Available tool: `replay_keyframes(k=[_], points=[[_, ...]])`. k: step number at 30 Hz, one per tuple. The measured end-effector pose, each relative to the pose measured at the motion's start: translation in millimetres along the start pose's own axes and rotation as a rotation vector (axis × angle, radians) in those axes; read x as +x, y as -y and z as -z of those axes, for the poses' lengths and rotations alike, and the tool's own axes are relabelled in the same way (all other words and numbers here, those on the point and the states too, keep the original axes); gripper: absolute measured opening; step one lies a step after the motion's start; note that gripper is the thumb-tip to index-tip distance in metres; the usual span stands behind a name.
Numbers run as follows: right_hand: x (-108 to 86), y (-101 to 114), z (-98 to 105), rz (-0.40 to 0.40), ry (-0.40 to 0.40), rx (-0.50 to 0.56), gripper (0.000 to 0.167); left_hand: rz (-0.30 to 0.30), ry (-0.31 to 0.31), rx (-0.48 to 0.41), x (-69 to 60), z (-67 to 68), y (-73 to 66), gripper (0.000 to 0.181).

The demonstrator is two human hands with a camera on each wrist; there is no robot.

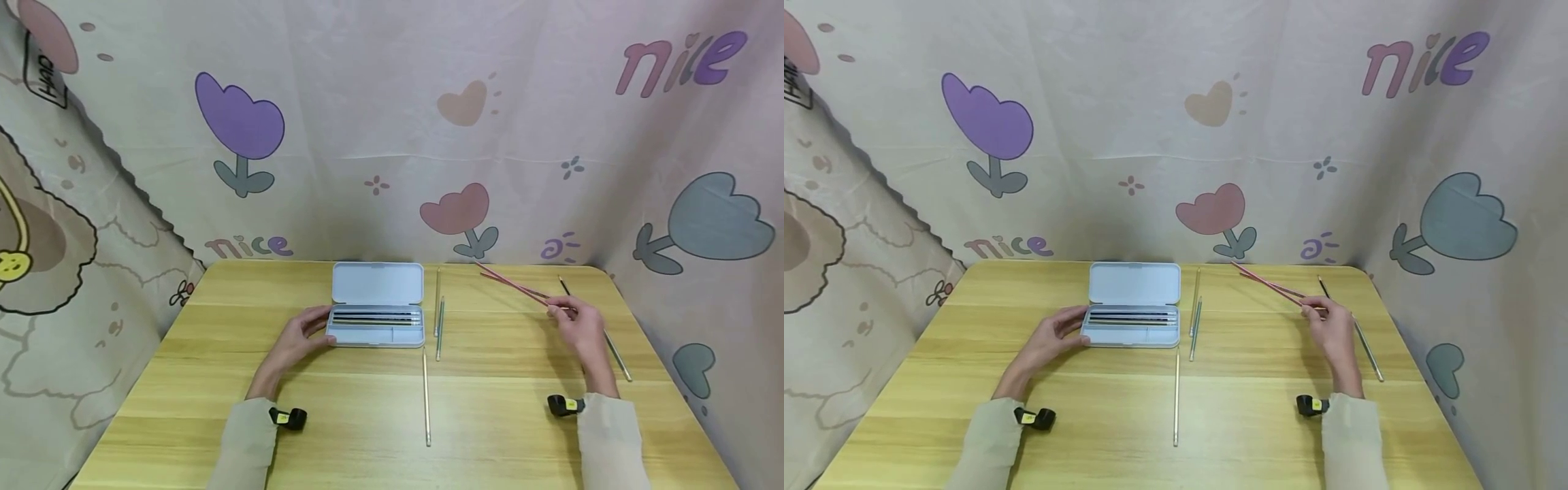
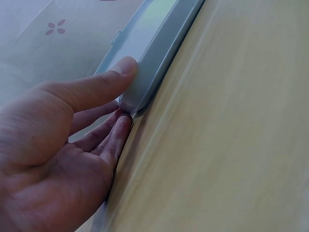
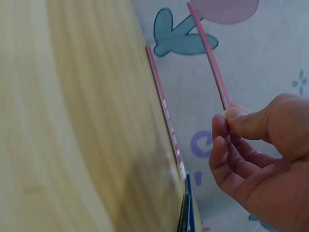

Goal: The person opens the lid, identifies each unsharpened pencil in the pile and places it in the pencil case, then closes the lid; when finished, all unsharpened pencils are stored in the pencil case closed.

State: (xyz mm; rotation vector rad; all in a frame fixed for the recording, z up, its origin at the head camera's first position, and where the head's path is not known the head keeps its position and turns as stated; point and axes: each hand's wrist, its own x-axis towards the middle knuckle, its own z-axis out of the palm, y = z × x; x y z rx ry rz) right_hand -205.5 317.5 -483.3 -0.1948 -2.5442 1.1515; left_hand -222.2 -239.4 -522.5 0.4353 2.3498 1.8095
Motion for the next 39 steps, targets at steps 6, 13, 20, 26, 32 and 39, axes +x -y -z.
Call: replay_keyframes(k=[6, 13, 20, 26, 32, 39], points=[[-0.6, 14.2, -10.2, 0.102, -0.018, 0.04, 0.011, 0.009, 0.001, -0.001, -2.1, 2.0, 2.2, 0.072], [-0.4, 25.5, -28.1, 0.207, 0.035, 0.058, 0.01, 0.008, -0.006, 0.005, -1.6, 4.9, 1.7, 0.072], [-7.4, 35.1, -45.6, 0.17, 0.143, 0.102, 0.011, 0.003, -0.007, 0.017, -2.0, 5.0, 1.8, 0.073], [-16.0, 48.3, -67.5, 0.189, 0.209, 0.143, 0.011, -0.005, -0.005, 0.016, -0.8, 6.0, 2.1, 0.073], [-26.5, 60.7, -90.9, 0.254, 0.255, 0.145, 0.012, -0.008, 0.001, 0.009, 0.2, 5.1, 2.9, 0.071], [-31.0, 79.2, -105.8, 0.291, 0.28, 0.143, 0.014, -0.002, 0.0, 0.002, 0.3, 0.7, 2.1, 0.071]])
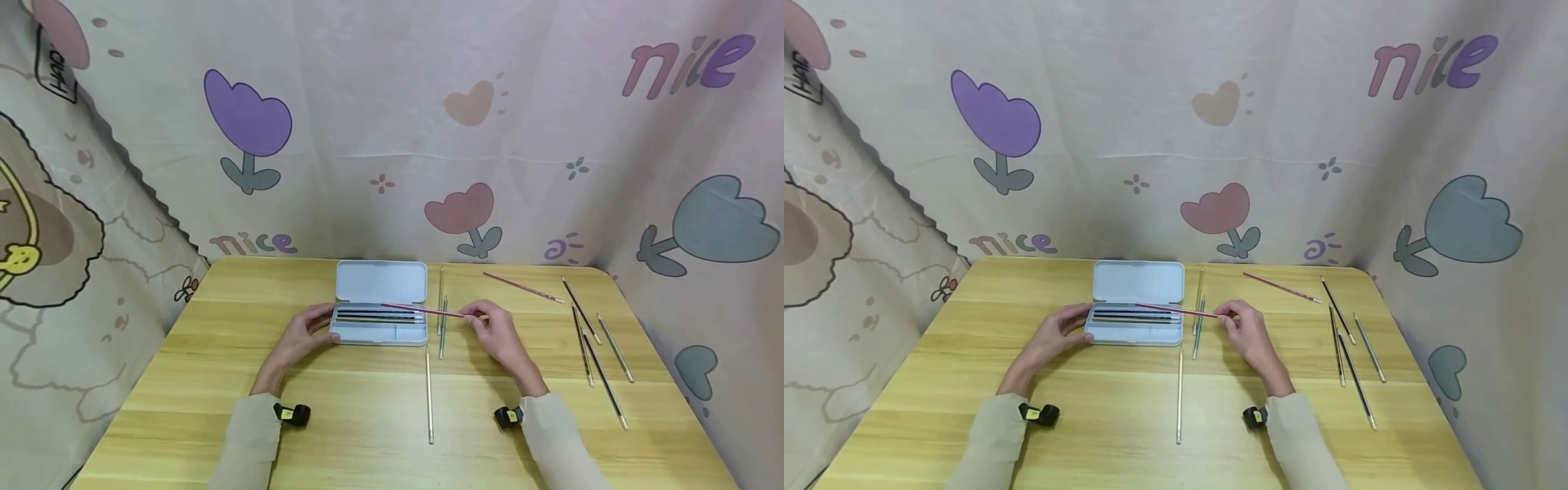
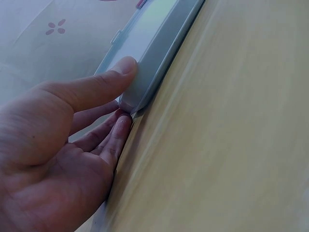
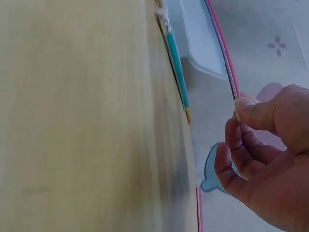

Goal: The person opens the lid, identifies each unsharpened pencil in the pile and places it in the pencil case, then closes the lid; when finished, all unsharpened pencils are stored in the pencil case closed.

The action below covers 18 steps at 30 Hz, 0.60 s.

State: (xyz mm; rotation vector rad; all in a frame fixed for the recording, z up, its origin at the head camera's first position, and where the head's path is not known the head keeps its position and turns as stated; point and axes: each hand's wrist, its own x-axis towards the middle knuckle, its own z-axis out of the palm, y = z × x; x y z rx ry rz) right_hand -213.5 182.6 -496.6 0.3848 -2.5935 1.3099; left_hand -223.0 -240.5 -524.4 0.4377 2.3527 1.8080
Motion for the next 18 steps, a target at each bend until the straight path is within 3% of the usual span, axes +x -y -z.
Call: replay_keyframes(k=[18], points=[[33.3, 39.7, -56.2, 0.039, 0.114, -0.026, 0.012, 0.011, 0.001, -0.016, 1.2, 0.1, -0.4, 0.071]])
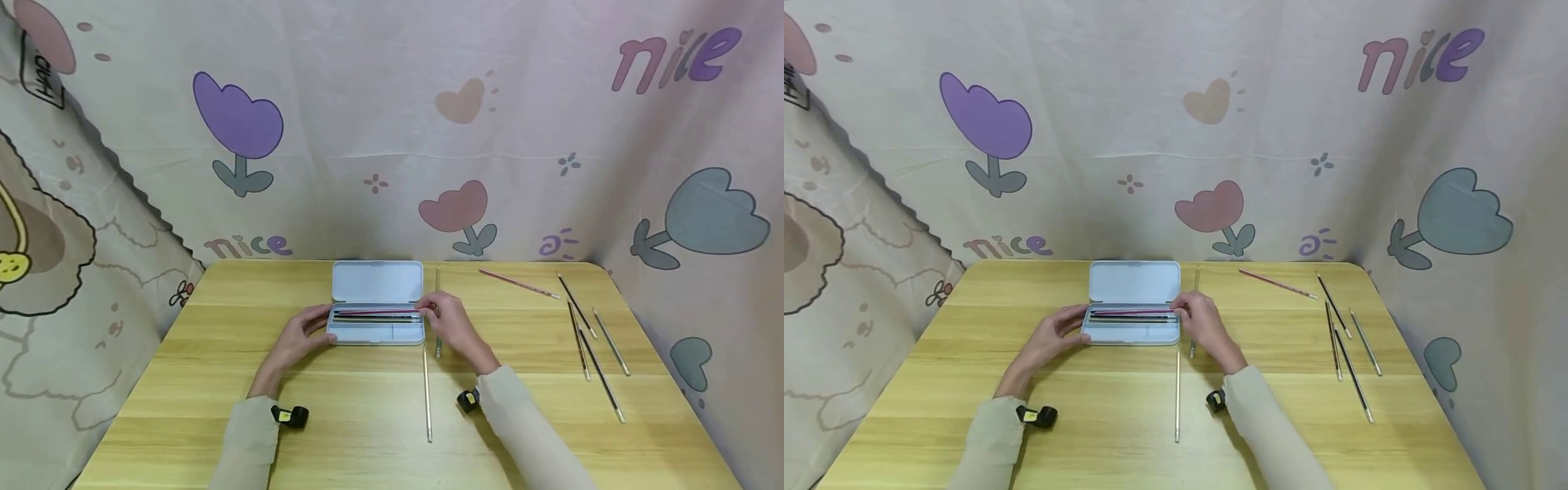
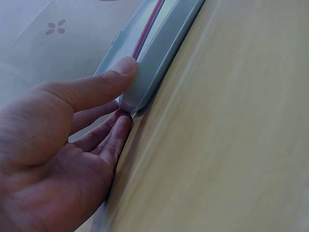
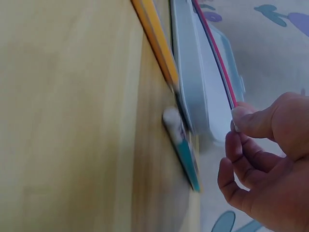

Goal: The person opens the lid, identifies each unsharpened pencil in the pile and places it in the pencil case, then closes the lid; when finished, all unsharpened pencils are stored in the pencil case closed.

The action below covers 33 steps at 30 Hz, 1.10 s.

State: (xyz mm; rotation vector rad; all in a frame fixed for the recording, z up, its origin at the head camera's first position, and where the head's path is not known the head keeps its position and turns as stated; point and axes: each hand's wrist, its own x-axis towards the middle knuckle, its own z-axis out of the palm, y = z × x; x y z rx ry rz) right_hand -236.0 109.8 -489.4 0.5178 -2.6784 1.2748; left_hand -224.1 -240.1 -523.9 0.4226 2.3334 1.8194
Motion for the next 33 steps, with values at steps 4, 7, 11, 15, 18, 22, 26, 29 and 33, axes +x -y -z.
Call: replay_keyframes(k=[4, 7, 11, 15, 18, 22, 26, 29, 33], points=[[6.8, 5.3, -8.2, 0.031, 0.022, -0.041, 0.012, -0.003, 0.0, 0.001, 0.8, -0.7, 0.1, 0.071], [9.2, 7.2, -12.1, 0.032, 0.047, -0.043, 0.012, -0.004, 0.003, 0.005, 0.9, -1.1, 0.4, 0.071], [9.7, 7.0, -16.0, 0.007, 0.081, -0.048, 0.013, -0.001, 0.006, 0.004, 0.4, -1.3, 0.8, 0.072], [9.6, 6.1, -18.3, -0.006, 0.089, -0.071, 0.015, -0.002, 0.003, -0.001, 0.1, -1.1, 1.3, 0.071], [9.6, 6.1, -18.9, -0.007, 0.097, -0.073, 0.015, -0.005, 0.0, 0.0, 0.3, -0.9, 1.7, 0.071], [10.5, 6.5, -18.3, -0.002, 0.105, -0.066, 0.016, -0.007, -0.004, 0.008, 0.5, 0.1, 0.9, 0.071], [8.3, 6.4, -15.5, -0.008, 0.098, -0.046, 0.018, -0.012, -0.008, 0.014, 0.1, 1.0, 0.7, 0.071], [4.1, 5.7, -11.0, -0.022, 0.072, -0.013, 0.019, -0.016, -0.005, 0.01, -0.7, 1.5, 0.5, 0.071], [-3.2, 4.2, -0.6, -0.037, 0.007, 0.062, 0.018, -0.005, 0.003, 0.004, -2.0, 1.0, -0.2, 0.072]])
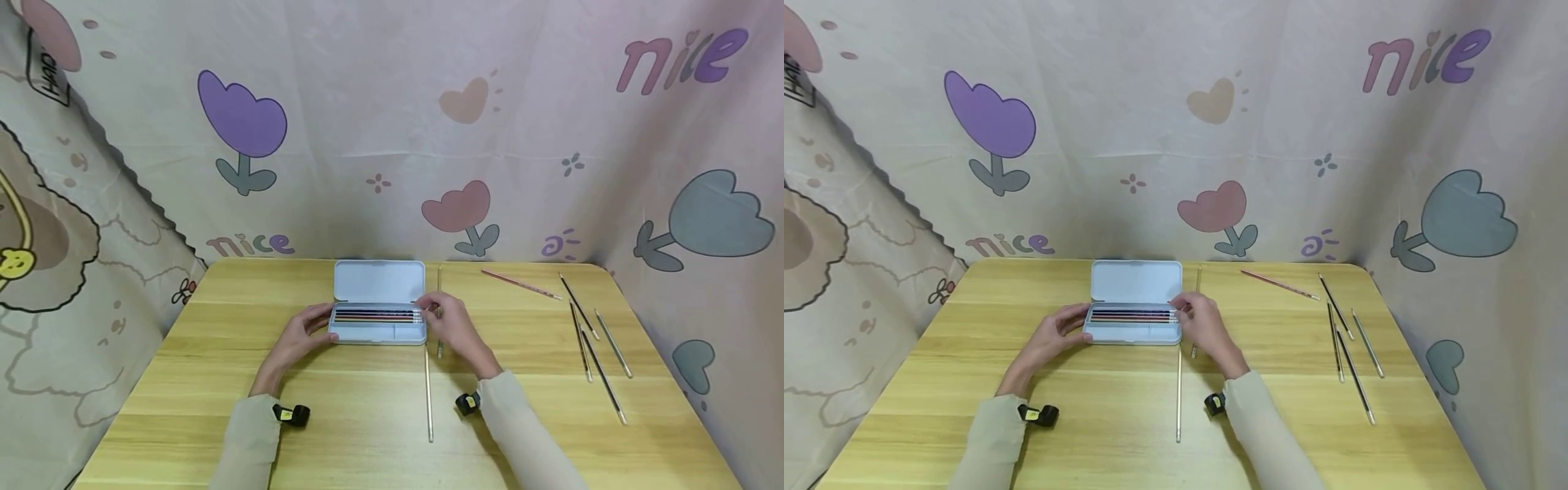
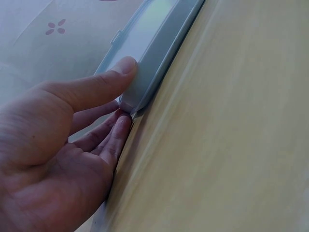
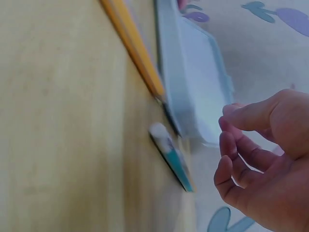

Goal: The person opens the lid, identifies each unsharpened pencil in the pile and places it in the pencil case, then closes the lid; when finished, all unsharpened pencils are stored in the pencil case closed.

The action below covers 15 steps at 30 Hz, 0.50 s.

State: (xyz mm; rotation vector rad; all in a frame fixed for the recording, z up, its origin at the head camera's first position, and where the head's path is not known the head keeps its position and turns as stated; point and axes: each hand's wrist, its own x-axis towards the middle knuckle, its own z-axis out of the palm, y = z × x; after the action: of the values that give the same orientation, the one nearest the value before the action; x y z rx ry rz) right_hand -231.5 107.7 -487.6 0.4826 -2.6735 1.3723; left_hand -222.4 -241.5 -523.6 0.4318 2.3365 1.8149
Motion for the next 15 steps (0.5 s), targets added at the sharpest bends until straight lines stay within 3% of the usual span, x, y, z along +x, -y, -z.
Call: replay_keyframes(k=[4, 15], points=[[-7.8, -2.9, 14.8, 0.006, -0.053, 0.028, 0.018, 0.012, -0.002, -0.003, -1.0, -0.8, 0.8, 0.073], [-32.9, -26.2, 66.2, -0.025, -0.148, -0.046, 0.019, 0.001, 0.0, -0.003, -0.5, -1.4, 0.7, 0.073]])
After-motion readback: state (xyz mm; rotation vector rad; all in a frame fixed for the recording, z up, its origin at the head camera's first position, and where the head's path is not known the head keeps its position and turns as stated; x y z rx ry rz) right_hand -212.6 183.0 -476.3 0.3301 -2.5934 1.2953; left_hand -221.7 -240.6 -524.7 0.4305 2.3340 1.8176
